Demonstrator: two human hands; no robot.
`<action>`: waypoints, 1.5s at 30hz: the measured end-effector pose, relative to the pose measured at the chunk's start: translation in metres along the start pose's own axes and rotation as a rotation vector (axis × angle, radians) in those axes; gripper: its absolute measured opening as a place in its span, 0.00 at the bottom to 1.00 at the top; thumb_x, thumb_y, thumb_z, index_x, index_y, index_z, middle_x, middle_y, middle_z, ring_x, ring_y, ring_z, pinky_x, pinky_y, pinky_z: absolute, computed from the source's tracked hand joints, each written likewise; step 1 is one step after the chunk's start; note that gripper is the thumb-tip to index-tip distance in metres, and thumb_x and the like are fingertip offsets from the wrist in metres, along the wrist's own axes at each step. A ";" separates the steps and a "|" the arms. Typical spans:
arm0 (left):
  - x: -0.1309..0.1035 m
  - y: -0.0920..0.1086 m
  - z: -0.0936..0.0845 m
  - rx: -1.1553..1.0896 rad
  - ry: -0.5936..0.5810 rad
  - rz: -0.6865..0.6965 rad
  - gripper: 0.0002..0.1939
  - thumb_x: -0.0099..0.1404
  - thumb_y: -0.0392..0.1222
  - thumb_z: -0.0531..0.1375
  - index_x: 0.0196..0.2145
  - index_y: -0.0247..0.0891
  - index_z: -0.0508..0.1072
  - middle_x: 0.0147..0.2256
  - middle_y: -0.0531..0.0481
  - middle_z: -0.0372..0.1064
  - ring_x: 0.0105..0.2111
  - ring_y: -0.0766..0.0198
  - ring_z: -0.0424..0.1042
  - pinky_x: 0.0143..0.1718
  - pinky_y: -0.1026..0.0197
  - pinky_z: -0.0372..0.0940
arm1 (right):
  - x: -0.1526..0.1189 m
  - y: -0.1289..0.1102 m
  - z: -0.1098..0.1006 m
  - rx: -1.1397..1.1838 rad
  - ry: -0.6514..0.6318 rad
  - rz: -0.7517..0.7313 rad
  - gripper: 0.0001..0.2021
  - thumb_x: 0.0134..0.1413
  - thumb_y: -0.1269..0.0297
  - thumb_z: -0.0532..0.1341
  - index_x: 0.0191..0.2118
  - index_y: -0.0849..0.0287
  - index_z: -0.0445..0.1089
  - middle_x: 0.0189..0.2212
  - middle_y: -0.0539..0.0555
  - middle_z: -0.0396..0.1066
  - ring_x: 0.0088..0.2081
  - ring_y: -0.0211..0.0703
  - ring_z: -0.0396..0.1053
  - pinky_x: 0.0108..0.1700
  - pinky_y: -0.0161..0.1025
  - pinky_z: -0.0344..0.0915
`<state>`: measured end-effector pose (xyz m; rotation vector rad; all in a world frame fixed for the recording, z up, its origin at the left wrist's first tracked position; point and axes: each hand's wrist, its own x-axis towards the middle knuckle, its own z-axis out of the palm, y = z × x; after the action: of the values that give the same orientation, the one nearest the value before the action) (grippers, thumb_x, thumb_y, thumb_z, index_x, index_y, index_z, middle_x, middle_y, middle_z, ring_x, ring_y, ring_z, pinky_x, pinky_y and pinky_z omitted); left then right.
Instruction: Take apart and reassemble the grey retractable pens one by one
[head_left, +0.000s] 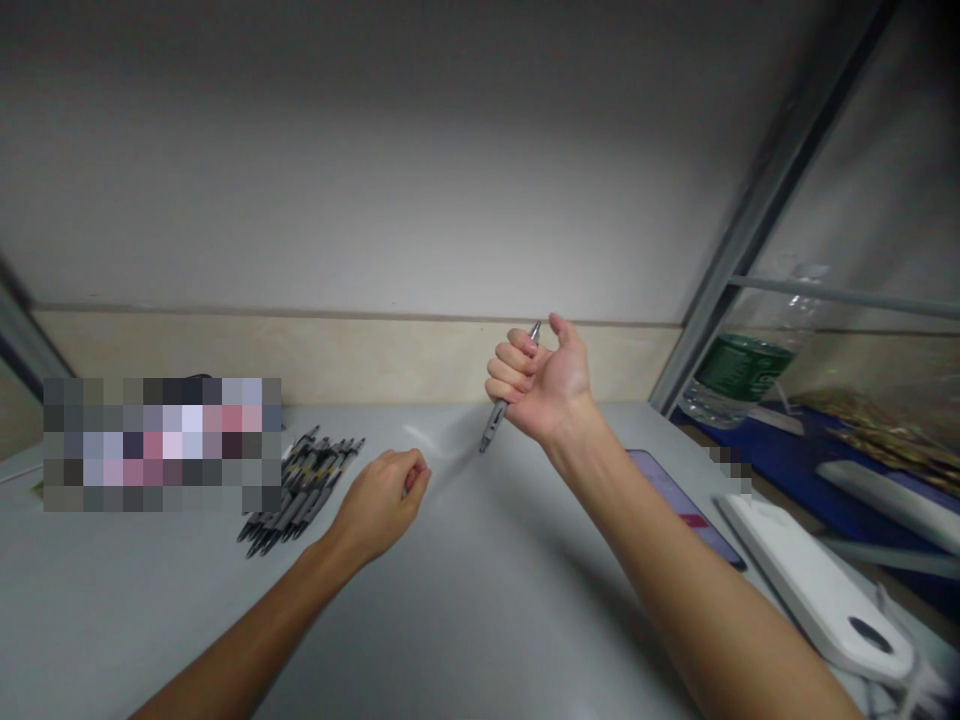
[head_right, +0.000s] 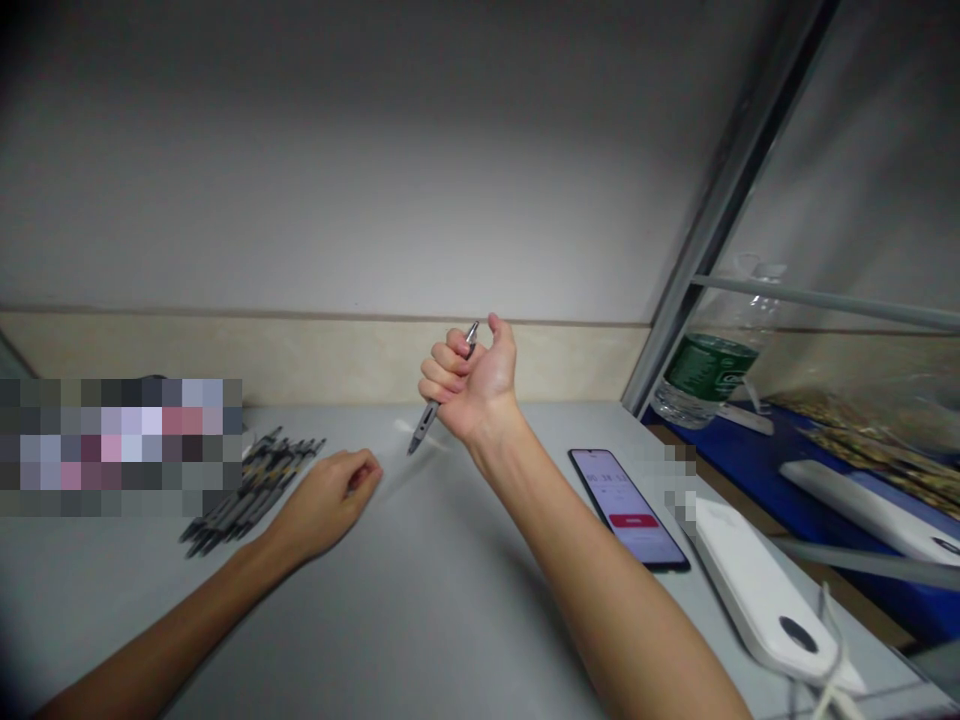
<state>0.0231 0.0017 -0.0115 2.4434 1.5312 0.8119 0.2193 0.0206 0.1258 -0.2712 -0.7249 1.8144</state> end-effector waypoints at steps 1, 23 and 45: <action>0.000 0.000 0.000 0.003 -0.006 0.000 0.12 0.65 0.41 0.48 0.26 0.39 0.65 0.24 0.51 0.64 0.28 0.62 0.64 0.31 0.62 0.54 | 0.000 0.001 0.001 -0.012 0.002 0.009 0.19 0.54 0.53 0.45 0.17 0.56 0.44 0.12 0.42 0.38 0.14 0.31 0.33 0.14 0.30 0.38; -0.001 0.003 0.000 0.029 -0.058 0.024 0.10 0.64 0.38 0.49 0.25 0.39 0.65 0.24 0.51 0.65 0.29 0.61 0.64 0.33 0.61 0.54 | 0.001 0.009 0.003 -0.100 -0.061 0.117 0.21 0.55 0.54 0.45 0.16 0.56 0.44 0.11 0.42 0.37 0.14 0.30 0.32 0.14 0.29 0.37; -0.001 0.002 -0.006 0.271 0.040 0.107 0.08 0.64 0.37 0.50 0.33 0.38 0.68 0.36 0.46 0.64 0.39 0.58 0.63 0.43 0.56 0.59 | -0.004 0.027 0.004 -0.647 0.085 -0.248 0.09 0.49 0.68 0.54 0.37 0.63 0.66 0.25 0.48 0.58 0.23 0.32 0.58 0.24 0.31 0.59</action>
<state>0.0212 -0.0011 -0.0055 2.7369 1.6329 0.7148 0.1980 0.0097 0.1125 -0.6456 -1.2163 1.2862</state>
